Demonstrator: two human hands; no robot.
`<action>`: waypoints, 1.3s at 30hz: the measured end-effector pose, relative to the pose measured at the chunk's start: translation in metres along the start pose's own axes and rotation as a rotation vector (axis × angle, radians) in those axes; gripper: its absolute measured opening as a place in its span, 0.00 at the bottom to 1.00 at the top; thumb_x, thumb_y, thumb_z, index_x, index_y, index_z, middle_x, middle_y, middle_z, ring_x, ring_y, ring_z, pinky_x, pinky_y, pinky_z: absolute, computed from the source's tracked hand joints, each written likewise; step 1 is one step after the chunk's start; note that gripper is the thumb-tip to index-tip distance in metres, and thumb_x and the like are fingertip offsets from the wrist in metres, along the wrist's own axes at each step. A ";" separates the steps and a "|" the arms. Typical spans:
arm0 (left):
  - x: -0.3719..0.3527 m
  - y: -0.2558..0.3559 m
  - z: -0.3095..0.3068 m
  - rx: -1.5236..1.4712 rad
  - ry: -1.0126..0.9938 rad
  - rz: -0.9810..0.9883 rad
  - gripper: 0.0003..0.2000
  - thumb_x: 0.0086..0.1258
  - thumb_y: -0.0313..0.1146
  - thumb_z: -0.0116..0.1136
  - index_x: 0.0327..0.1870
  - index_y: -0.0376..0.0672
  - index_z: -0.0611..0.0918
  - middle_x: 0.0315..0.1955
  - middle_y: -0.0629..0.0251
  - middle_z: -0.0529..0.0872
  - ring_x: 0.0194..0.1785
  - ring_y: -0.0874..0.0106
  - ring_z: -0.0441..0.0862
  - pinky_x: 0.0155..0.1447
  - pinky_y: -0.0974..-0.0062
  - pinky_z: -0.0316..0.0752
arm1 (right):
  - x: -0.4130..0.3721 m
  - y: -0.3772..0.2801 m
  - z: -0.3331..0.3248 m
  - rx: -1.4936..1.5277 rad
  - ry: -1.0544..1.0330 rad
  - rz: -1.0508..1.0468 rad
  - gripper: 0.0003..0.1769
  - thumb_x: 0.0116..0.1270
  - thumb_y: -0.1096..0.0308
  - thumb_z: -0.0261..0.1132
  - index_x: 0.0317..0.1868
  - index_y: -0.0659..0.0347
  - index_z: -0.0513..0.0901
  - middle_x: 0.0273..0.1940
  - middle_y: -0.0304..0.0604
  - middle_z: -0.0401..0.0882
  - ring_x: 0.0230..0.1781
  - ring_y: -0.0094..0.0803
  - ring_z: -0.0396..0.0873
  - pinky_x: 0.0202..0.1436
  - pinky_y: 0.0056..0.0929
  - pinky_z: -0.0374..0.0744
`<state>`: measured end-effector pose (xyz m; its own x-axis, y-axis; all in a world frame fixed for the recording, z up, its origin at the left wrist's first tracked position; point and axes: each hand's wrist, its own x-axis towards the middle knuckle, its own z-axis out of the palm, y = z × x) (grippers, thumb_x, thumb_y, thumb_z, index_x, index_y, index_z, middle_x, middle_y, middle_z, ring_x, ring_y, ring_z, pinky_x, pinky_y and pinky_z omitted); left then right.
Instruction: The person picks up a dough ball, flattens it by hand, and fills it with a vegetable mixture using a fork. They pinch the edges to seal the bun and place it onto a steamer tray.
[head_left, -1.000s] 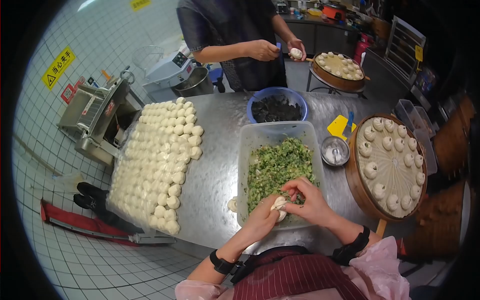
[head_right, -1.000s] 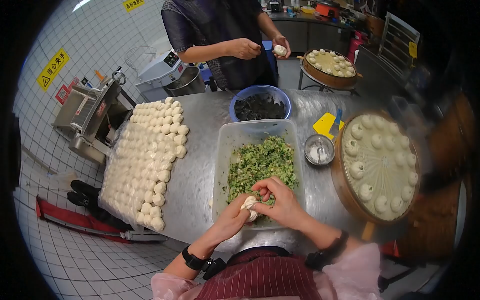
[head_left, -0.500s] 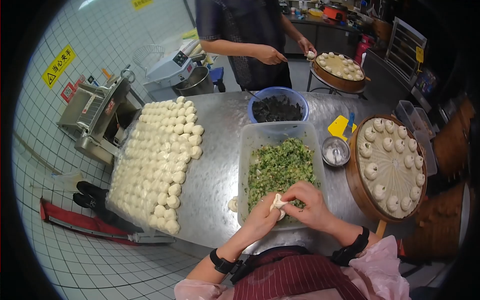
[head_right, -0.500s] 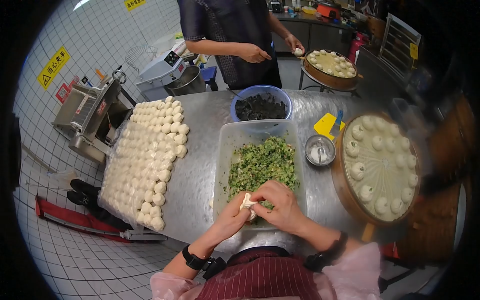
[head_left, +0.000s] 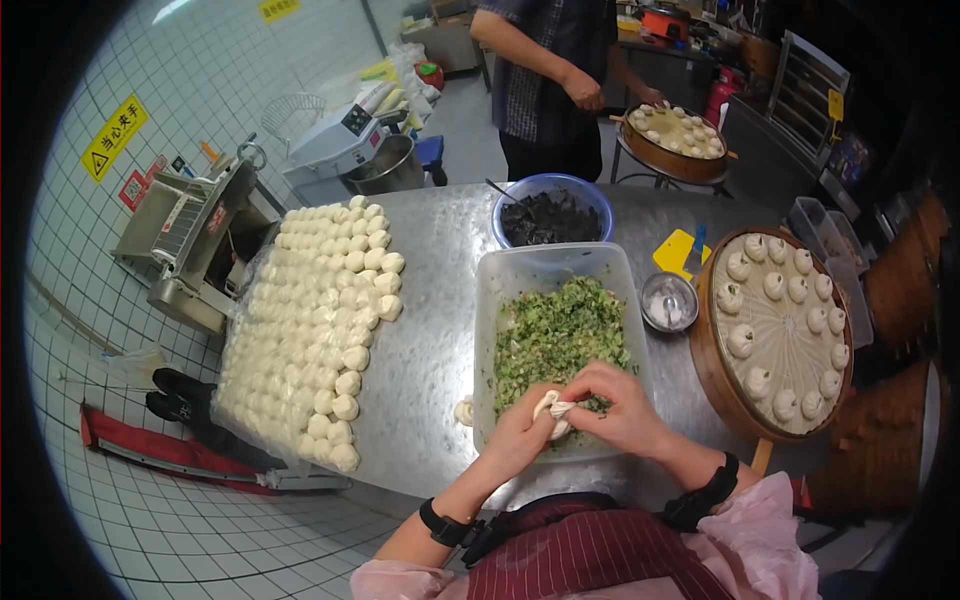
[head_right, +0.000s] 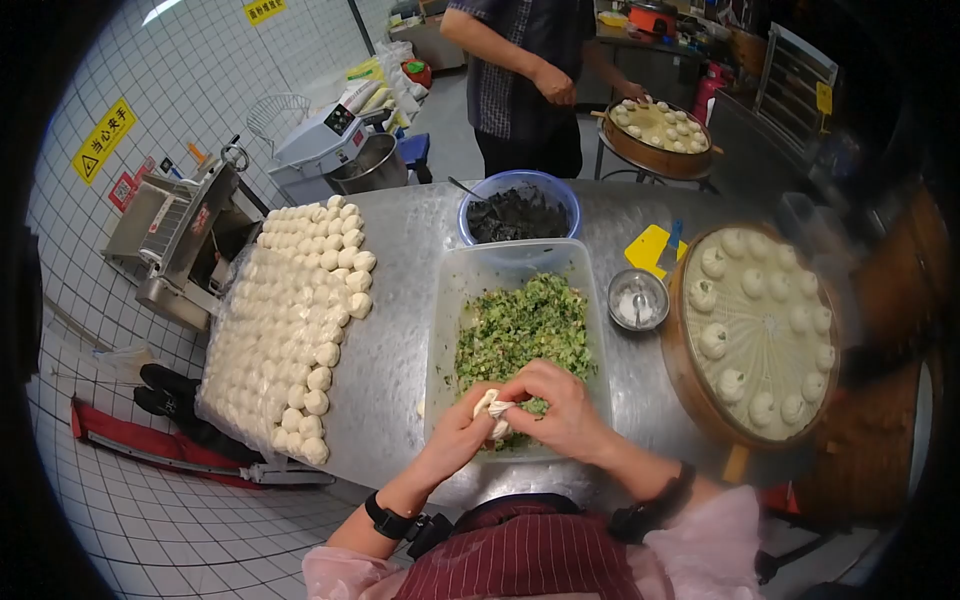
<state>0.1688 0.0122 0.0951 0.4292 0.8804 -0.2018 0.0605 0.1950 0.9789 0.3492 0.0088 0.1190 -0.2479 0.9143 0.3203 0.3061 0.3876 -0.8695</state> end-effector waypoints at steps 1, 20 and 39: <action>-0.001 0.001 -0.001 0.101 -0.074 -0.001 0.15 0.70 0.29 0.43 0.56 0.39 0.73 0.43 0.64 0.78 0.40 0.77 0.76 0.37 0.81 0.72 | 0.001 -0.004 0.000 0.038 0.012 0.040 0.08 0.55 0.70 0.67 0.36 0.63 0.82 0.33 0.40 0.76 0.34 0.27 0.76 0.38 0.25 0.75; 0.003 0.009 -0.006 0.414 -0.116 0.060 0.18 0.64 0.30 0.53 0.56 0.37 0.74 0.43 0.55 0.80 0.51 0.65 0.76 0.54 0.69 0.70 | 0.007 -0.018 0.000 -0.157 -0.004 0.040 0.07 0.50 0.72 0.67 0.32 0.61 0.82 0.34 0.42 0.78 0.34 0.33 0.76 0.40 0.30 0.74; 0.014 0.009 -0.012 0.110 -0.033 -0.178 0.42 0.73 0.63 0.15 0.38 0.35 0.83 0.32 0.56 0.84 0.40 0.64 0.81 0.48 0.70 0.73 | 0.003 -0.018 0.000 -0.255 -0.134 -0.147 0.07 0.51 0.70 0.68 0.33 0.53 0.82 0.34 0.34 0.78 0.35 0.32 0.74 0.41 0.32 0.66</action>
<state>0.1642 0.0315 0.1003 0.4325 0.8212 -0.3723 0.2353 0.2958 0.9258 0.3430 0.0049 0.1356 -0.4205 0.8290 0.3686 0.4740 0.5471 -0.6899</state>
